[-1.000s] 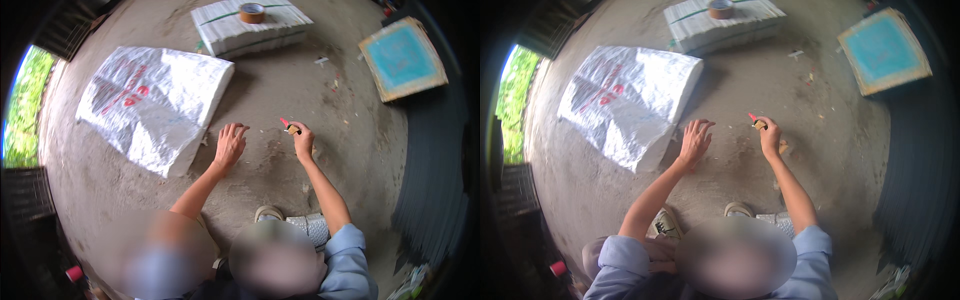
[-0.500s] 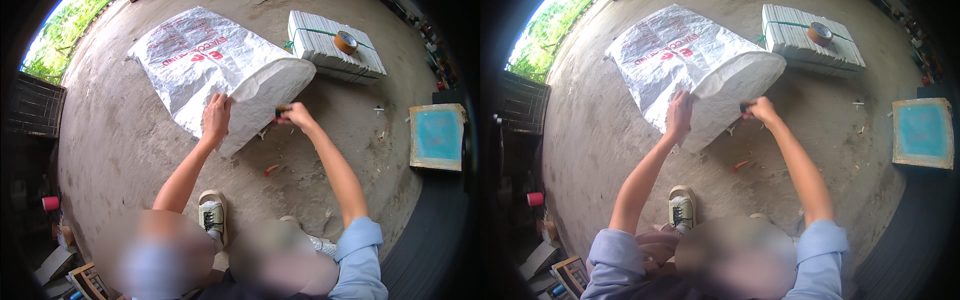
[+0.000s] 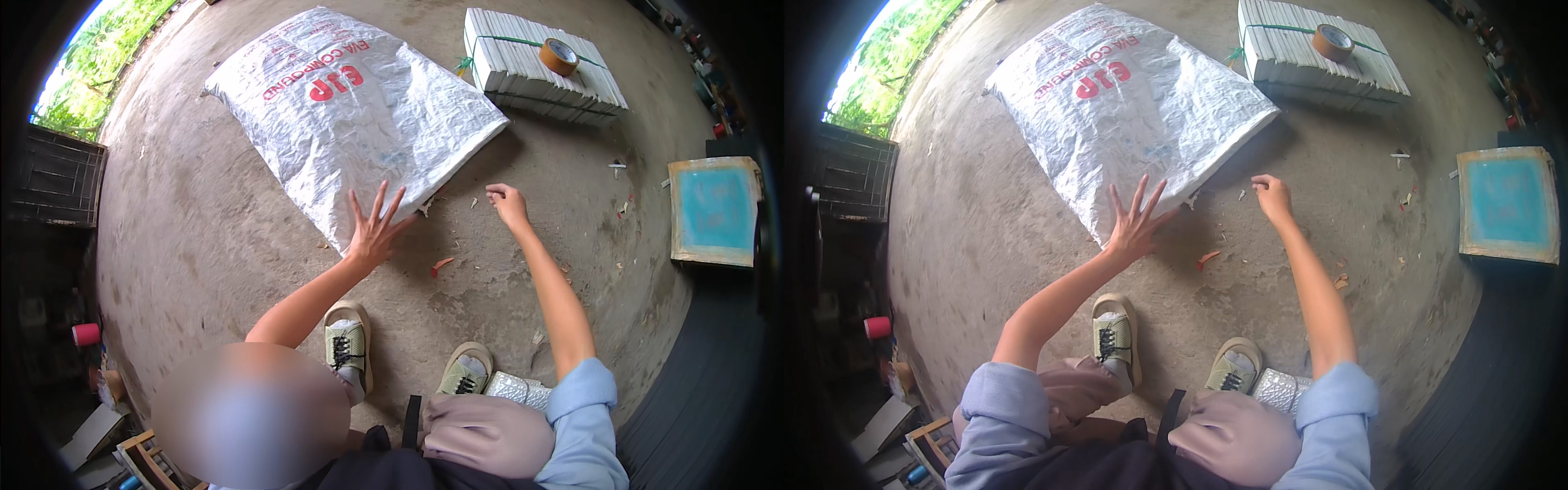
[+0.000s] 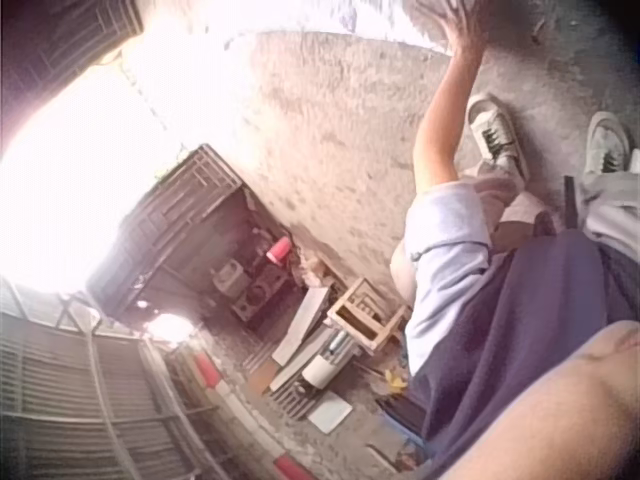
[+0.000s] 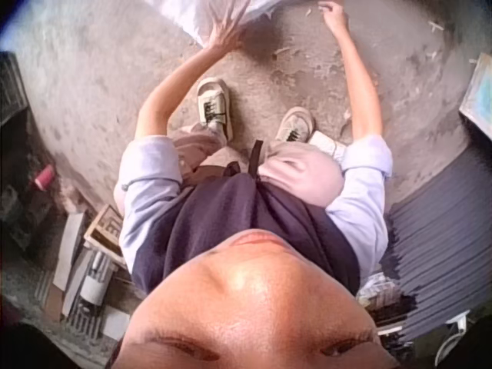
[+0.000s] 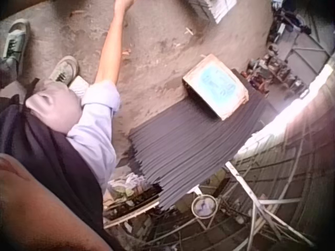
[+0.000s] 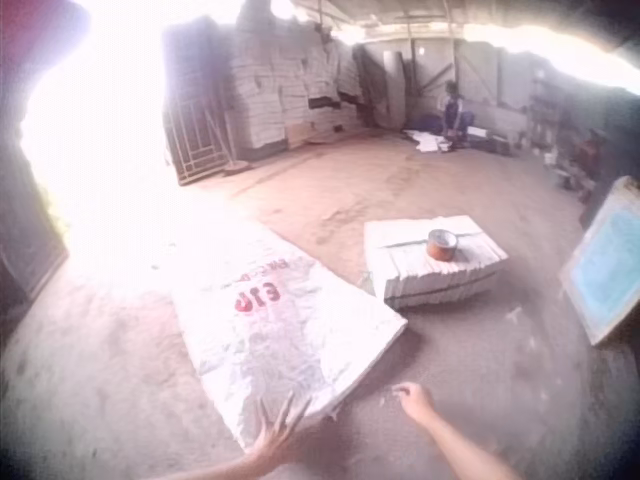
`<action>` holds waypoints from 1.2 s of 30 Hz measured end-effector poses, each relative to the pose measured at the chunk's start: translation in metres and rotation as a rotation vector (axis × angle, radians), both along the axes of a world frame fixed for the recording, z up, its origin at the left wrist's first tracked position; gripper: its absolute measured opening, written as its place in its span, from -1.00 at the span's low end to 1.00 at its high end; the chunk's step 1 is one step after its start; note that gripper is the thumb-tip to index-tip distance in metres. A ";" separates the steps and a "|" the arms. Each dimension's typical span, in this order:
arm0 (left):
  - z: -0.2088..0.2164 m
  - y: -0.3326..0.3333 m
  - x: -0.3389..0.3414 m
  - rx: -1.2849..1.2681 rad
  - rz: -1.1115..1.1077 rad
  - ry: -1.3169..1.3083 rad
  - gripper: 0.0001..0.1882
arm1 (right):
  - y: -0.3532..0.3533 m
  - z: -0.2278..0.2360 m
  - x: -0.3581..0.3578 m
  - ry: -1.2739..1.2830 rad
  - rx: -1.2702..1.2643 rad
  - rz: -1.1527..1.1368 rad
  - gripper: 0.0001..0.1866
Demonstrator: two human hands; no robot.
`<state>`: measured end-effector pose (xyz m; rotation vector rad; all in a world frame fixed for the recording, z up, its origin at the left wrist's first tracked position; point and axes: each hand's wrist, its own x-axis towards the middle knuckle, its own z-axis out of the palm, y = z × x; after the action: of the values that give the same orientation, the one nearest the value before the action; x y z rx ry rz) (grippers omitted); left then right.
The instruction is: The person gathers colorful paper and plastic scraps from the floor into a white sack. They repeatedly squat, pick up pieces by hand, and place them into the sack, then stand to adjust the sack and continue collecting more debris.
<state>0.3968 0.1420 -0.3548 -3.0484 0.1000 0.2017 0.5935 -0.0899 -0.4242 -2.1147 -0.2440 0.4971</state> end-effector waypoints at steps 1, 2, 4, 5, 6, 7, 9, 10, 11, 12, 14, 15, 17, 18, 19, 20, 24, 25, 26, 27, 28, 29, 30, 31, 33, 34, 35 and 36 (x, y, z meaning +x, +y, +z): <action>-0.004 0.003 -0.005 0.076 -0.019 0.146 -0.43 | -0.011 -0.007 -0.001 0.043 0.007 -0.035 -0.76; -0.007 0.007 -0.009 0.151 0.010 0.181 -0.42 | -0.016 -0.010 -0.005 0.039 0.008 -0.044 -0.76; -0.012 0.016 -0.016 0.299 0.068 0.249 -0.40 | -0.024 -0.016 -0.011 0.028 0.008 -0.059 -0.77; -0.014 0.022 -0.020 0.453 -0.025 0.205 -0.44 | -0.030 -0.019 -0.011 0.021 -0.006 -0.047 -0.77; -0.024 0.032 -0.023 0.497 -0.038 0.187 -0.45 | -0.033 -0.023 -0.009 0.013 -0.025 -0.027 -0.78; -0.034 0.041 -0.025 0.541 -0.050 0.168 -0.46 | -0.033 -0.028 -0.007 0.005 -0.043 -0.007 -0.78; -0.038 0.070 -0.027 0.600 -0.079 0.127 -0.43 | -0.022 -0.024 -0.008 -0.037 -0.047 0.020 -0.77; -0.034 0.085 -0.024 0.587 -0.038 0.131 -0.42 | -0.018 -0.020 -0.007 -0.059 -0.053 0.030 -0.77; -0.020 0.085 -0.011 0.549 -0.011 0.126 -0.41 | -0.025 -0.017 -0.004 -0.112 -0.119 0.028 -0.75; -0.006 0.094 0.000 0.526 0.024 0.124 -0.40 | -0.022 -0.011 0.001 -0.166 -0.169 0.034 -0.73; 0.009 0.138 0.020 0.573 0.196 -0.080 -0.57 | 0.001 0.001 0.007 -0.223 -0.201 0.046 -0.66; 0.020 0.154 0.033 0.516 0.283 -0.128 -0.60 | 0.007 0.007 0.013 -0.231 -0.212 0.041 -0.63; 0.040 0.176 0.050 0.432 0.398 -0.202 -0.62 | 0.021 0.021 0.017 -0.215 -0.228 0.058 -0.57; 0.047 0.187 0.055 0.409 0.429 -0.229 -0.61 | 0.032 0.034 0.017 -0.193 -0.231 0.083 -0.55; 0.054 0.198 0.060 0.386 0.458 -0.257 -0.60 | 0.045 0.047 0.016 -0.171 -0.233 0.107 -0.53; 0.057 0.207 0.069 0.244 0.612 -0.319 -0.57 | 0.054 0.054 0.016 -0.214 -0.237 0.150 -0.53; 0.071 0.250 0.088 0.180 0.747 -0.425 -0.47 | 0.083 0.076 0.016 -0.377 -0.237 0.306 -0.54; 0.074 0.261 0.091 0.295 0.665 -0.419 -0.44 | 0.090 0.079 0.017 -0.414 -0.233 0.342 -0.54; 0.068 0.268 0.092 0.231 0.682 -0.456 -0.44 | 0.094 0.081 0.021 -0.401 -0.257 0.380 -0.55; 0.063 0.275 0.094 0.170 0.700 -0.493 -0.43 | 0.096 0.082 0.025 -0.387 -0.279 0.419 -0.55; 0.057 0.280 0.096 0.111 0.718 -0.529 -0.42 | 0.100 0.083 0.030 -0.371 -0.299 0.458 -0.56; 0.047 0.281 0.094 0.099 0.738 -0.543 -0.42 | 0.105 0.084 0.031 -0.346 -0.330 0.498 -0.57; 0.032 0.277 0.090 0.092 0.751 -0.558 -0.43 | 0.111 0.083 0.033 -0.321 -0.356 0.531 -0.58; 0.022 0.270 0.087 0.083 0.762 -0.575 -0.43 | 0.115 0.080 0.035 -0.297 -0.383 0.562 -0.59; 0.014 0.243 0.088 -0.143 0.809 -0.373 -0.41 | 0.105 0.071 0.043 -0.323 -0.429 0.581 -0.57; 0.008 0.235 0.085 -0.191 0.809 -0.317 -0.36 | 0.105 0.062 0.046 -0.334 -0.436 0.599 -0.56; -0.002 0.228 0.079 -0.116 0.804 -0.353 -0.33 | 0.108 0.050 0.047 -0.358 -0.427 0.569 -0.52; -0.011 0.219 0.078 -0.046 0.802 -0.403 -0.30 | 0.111 0.041 0.059 -0.398 -0.420 0.539 -0.49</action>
<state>0.4751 0.3614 -0.3656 -2.9085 -1.1443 -0.3742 0.6525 0.0206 -0.3835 -2.5483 -1.0329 0.4553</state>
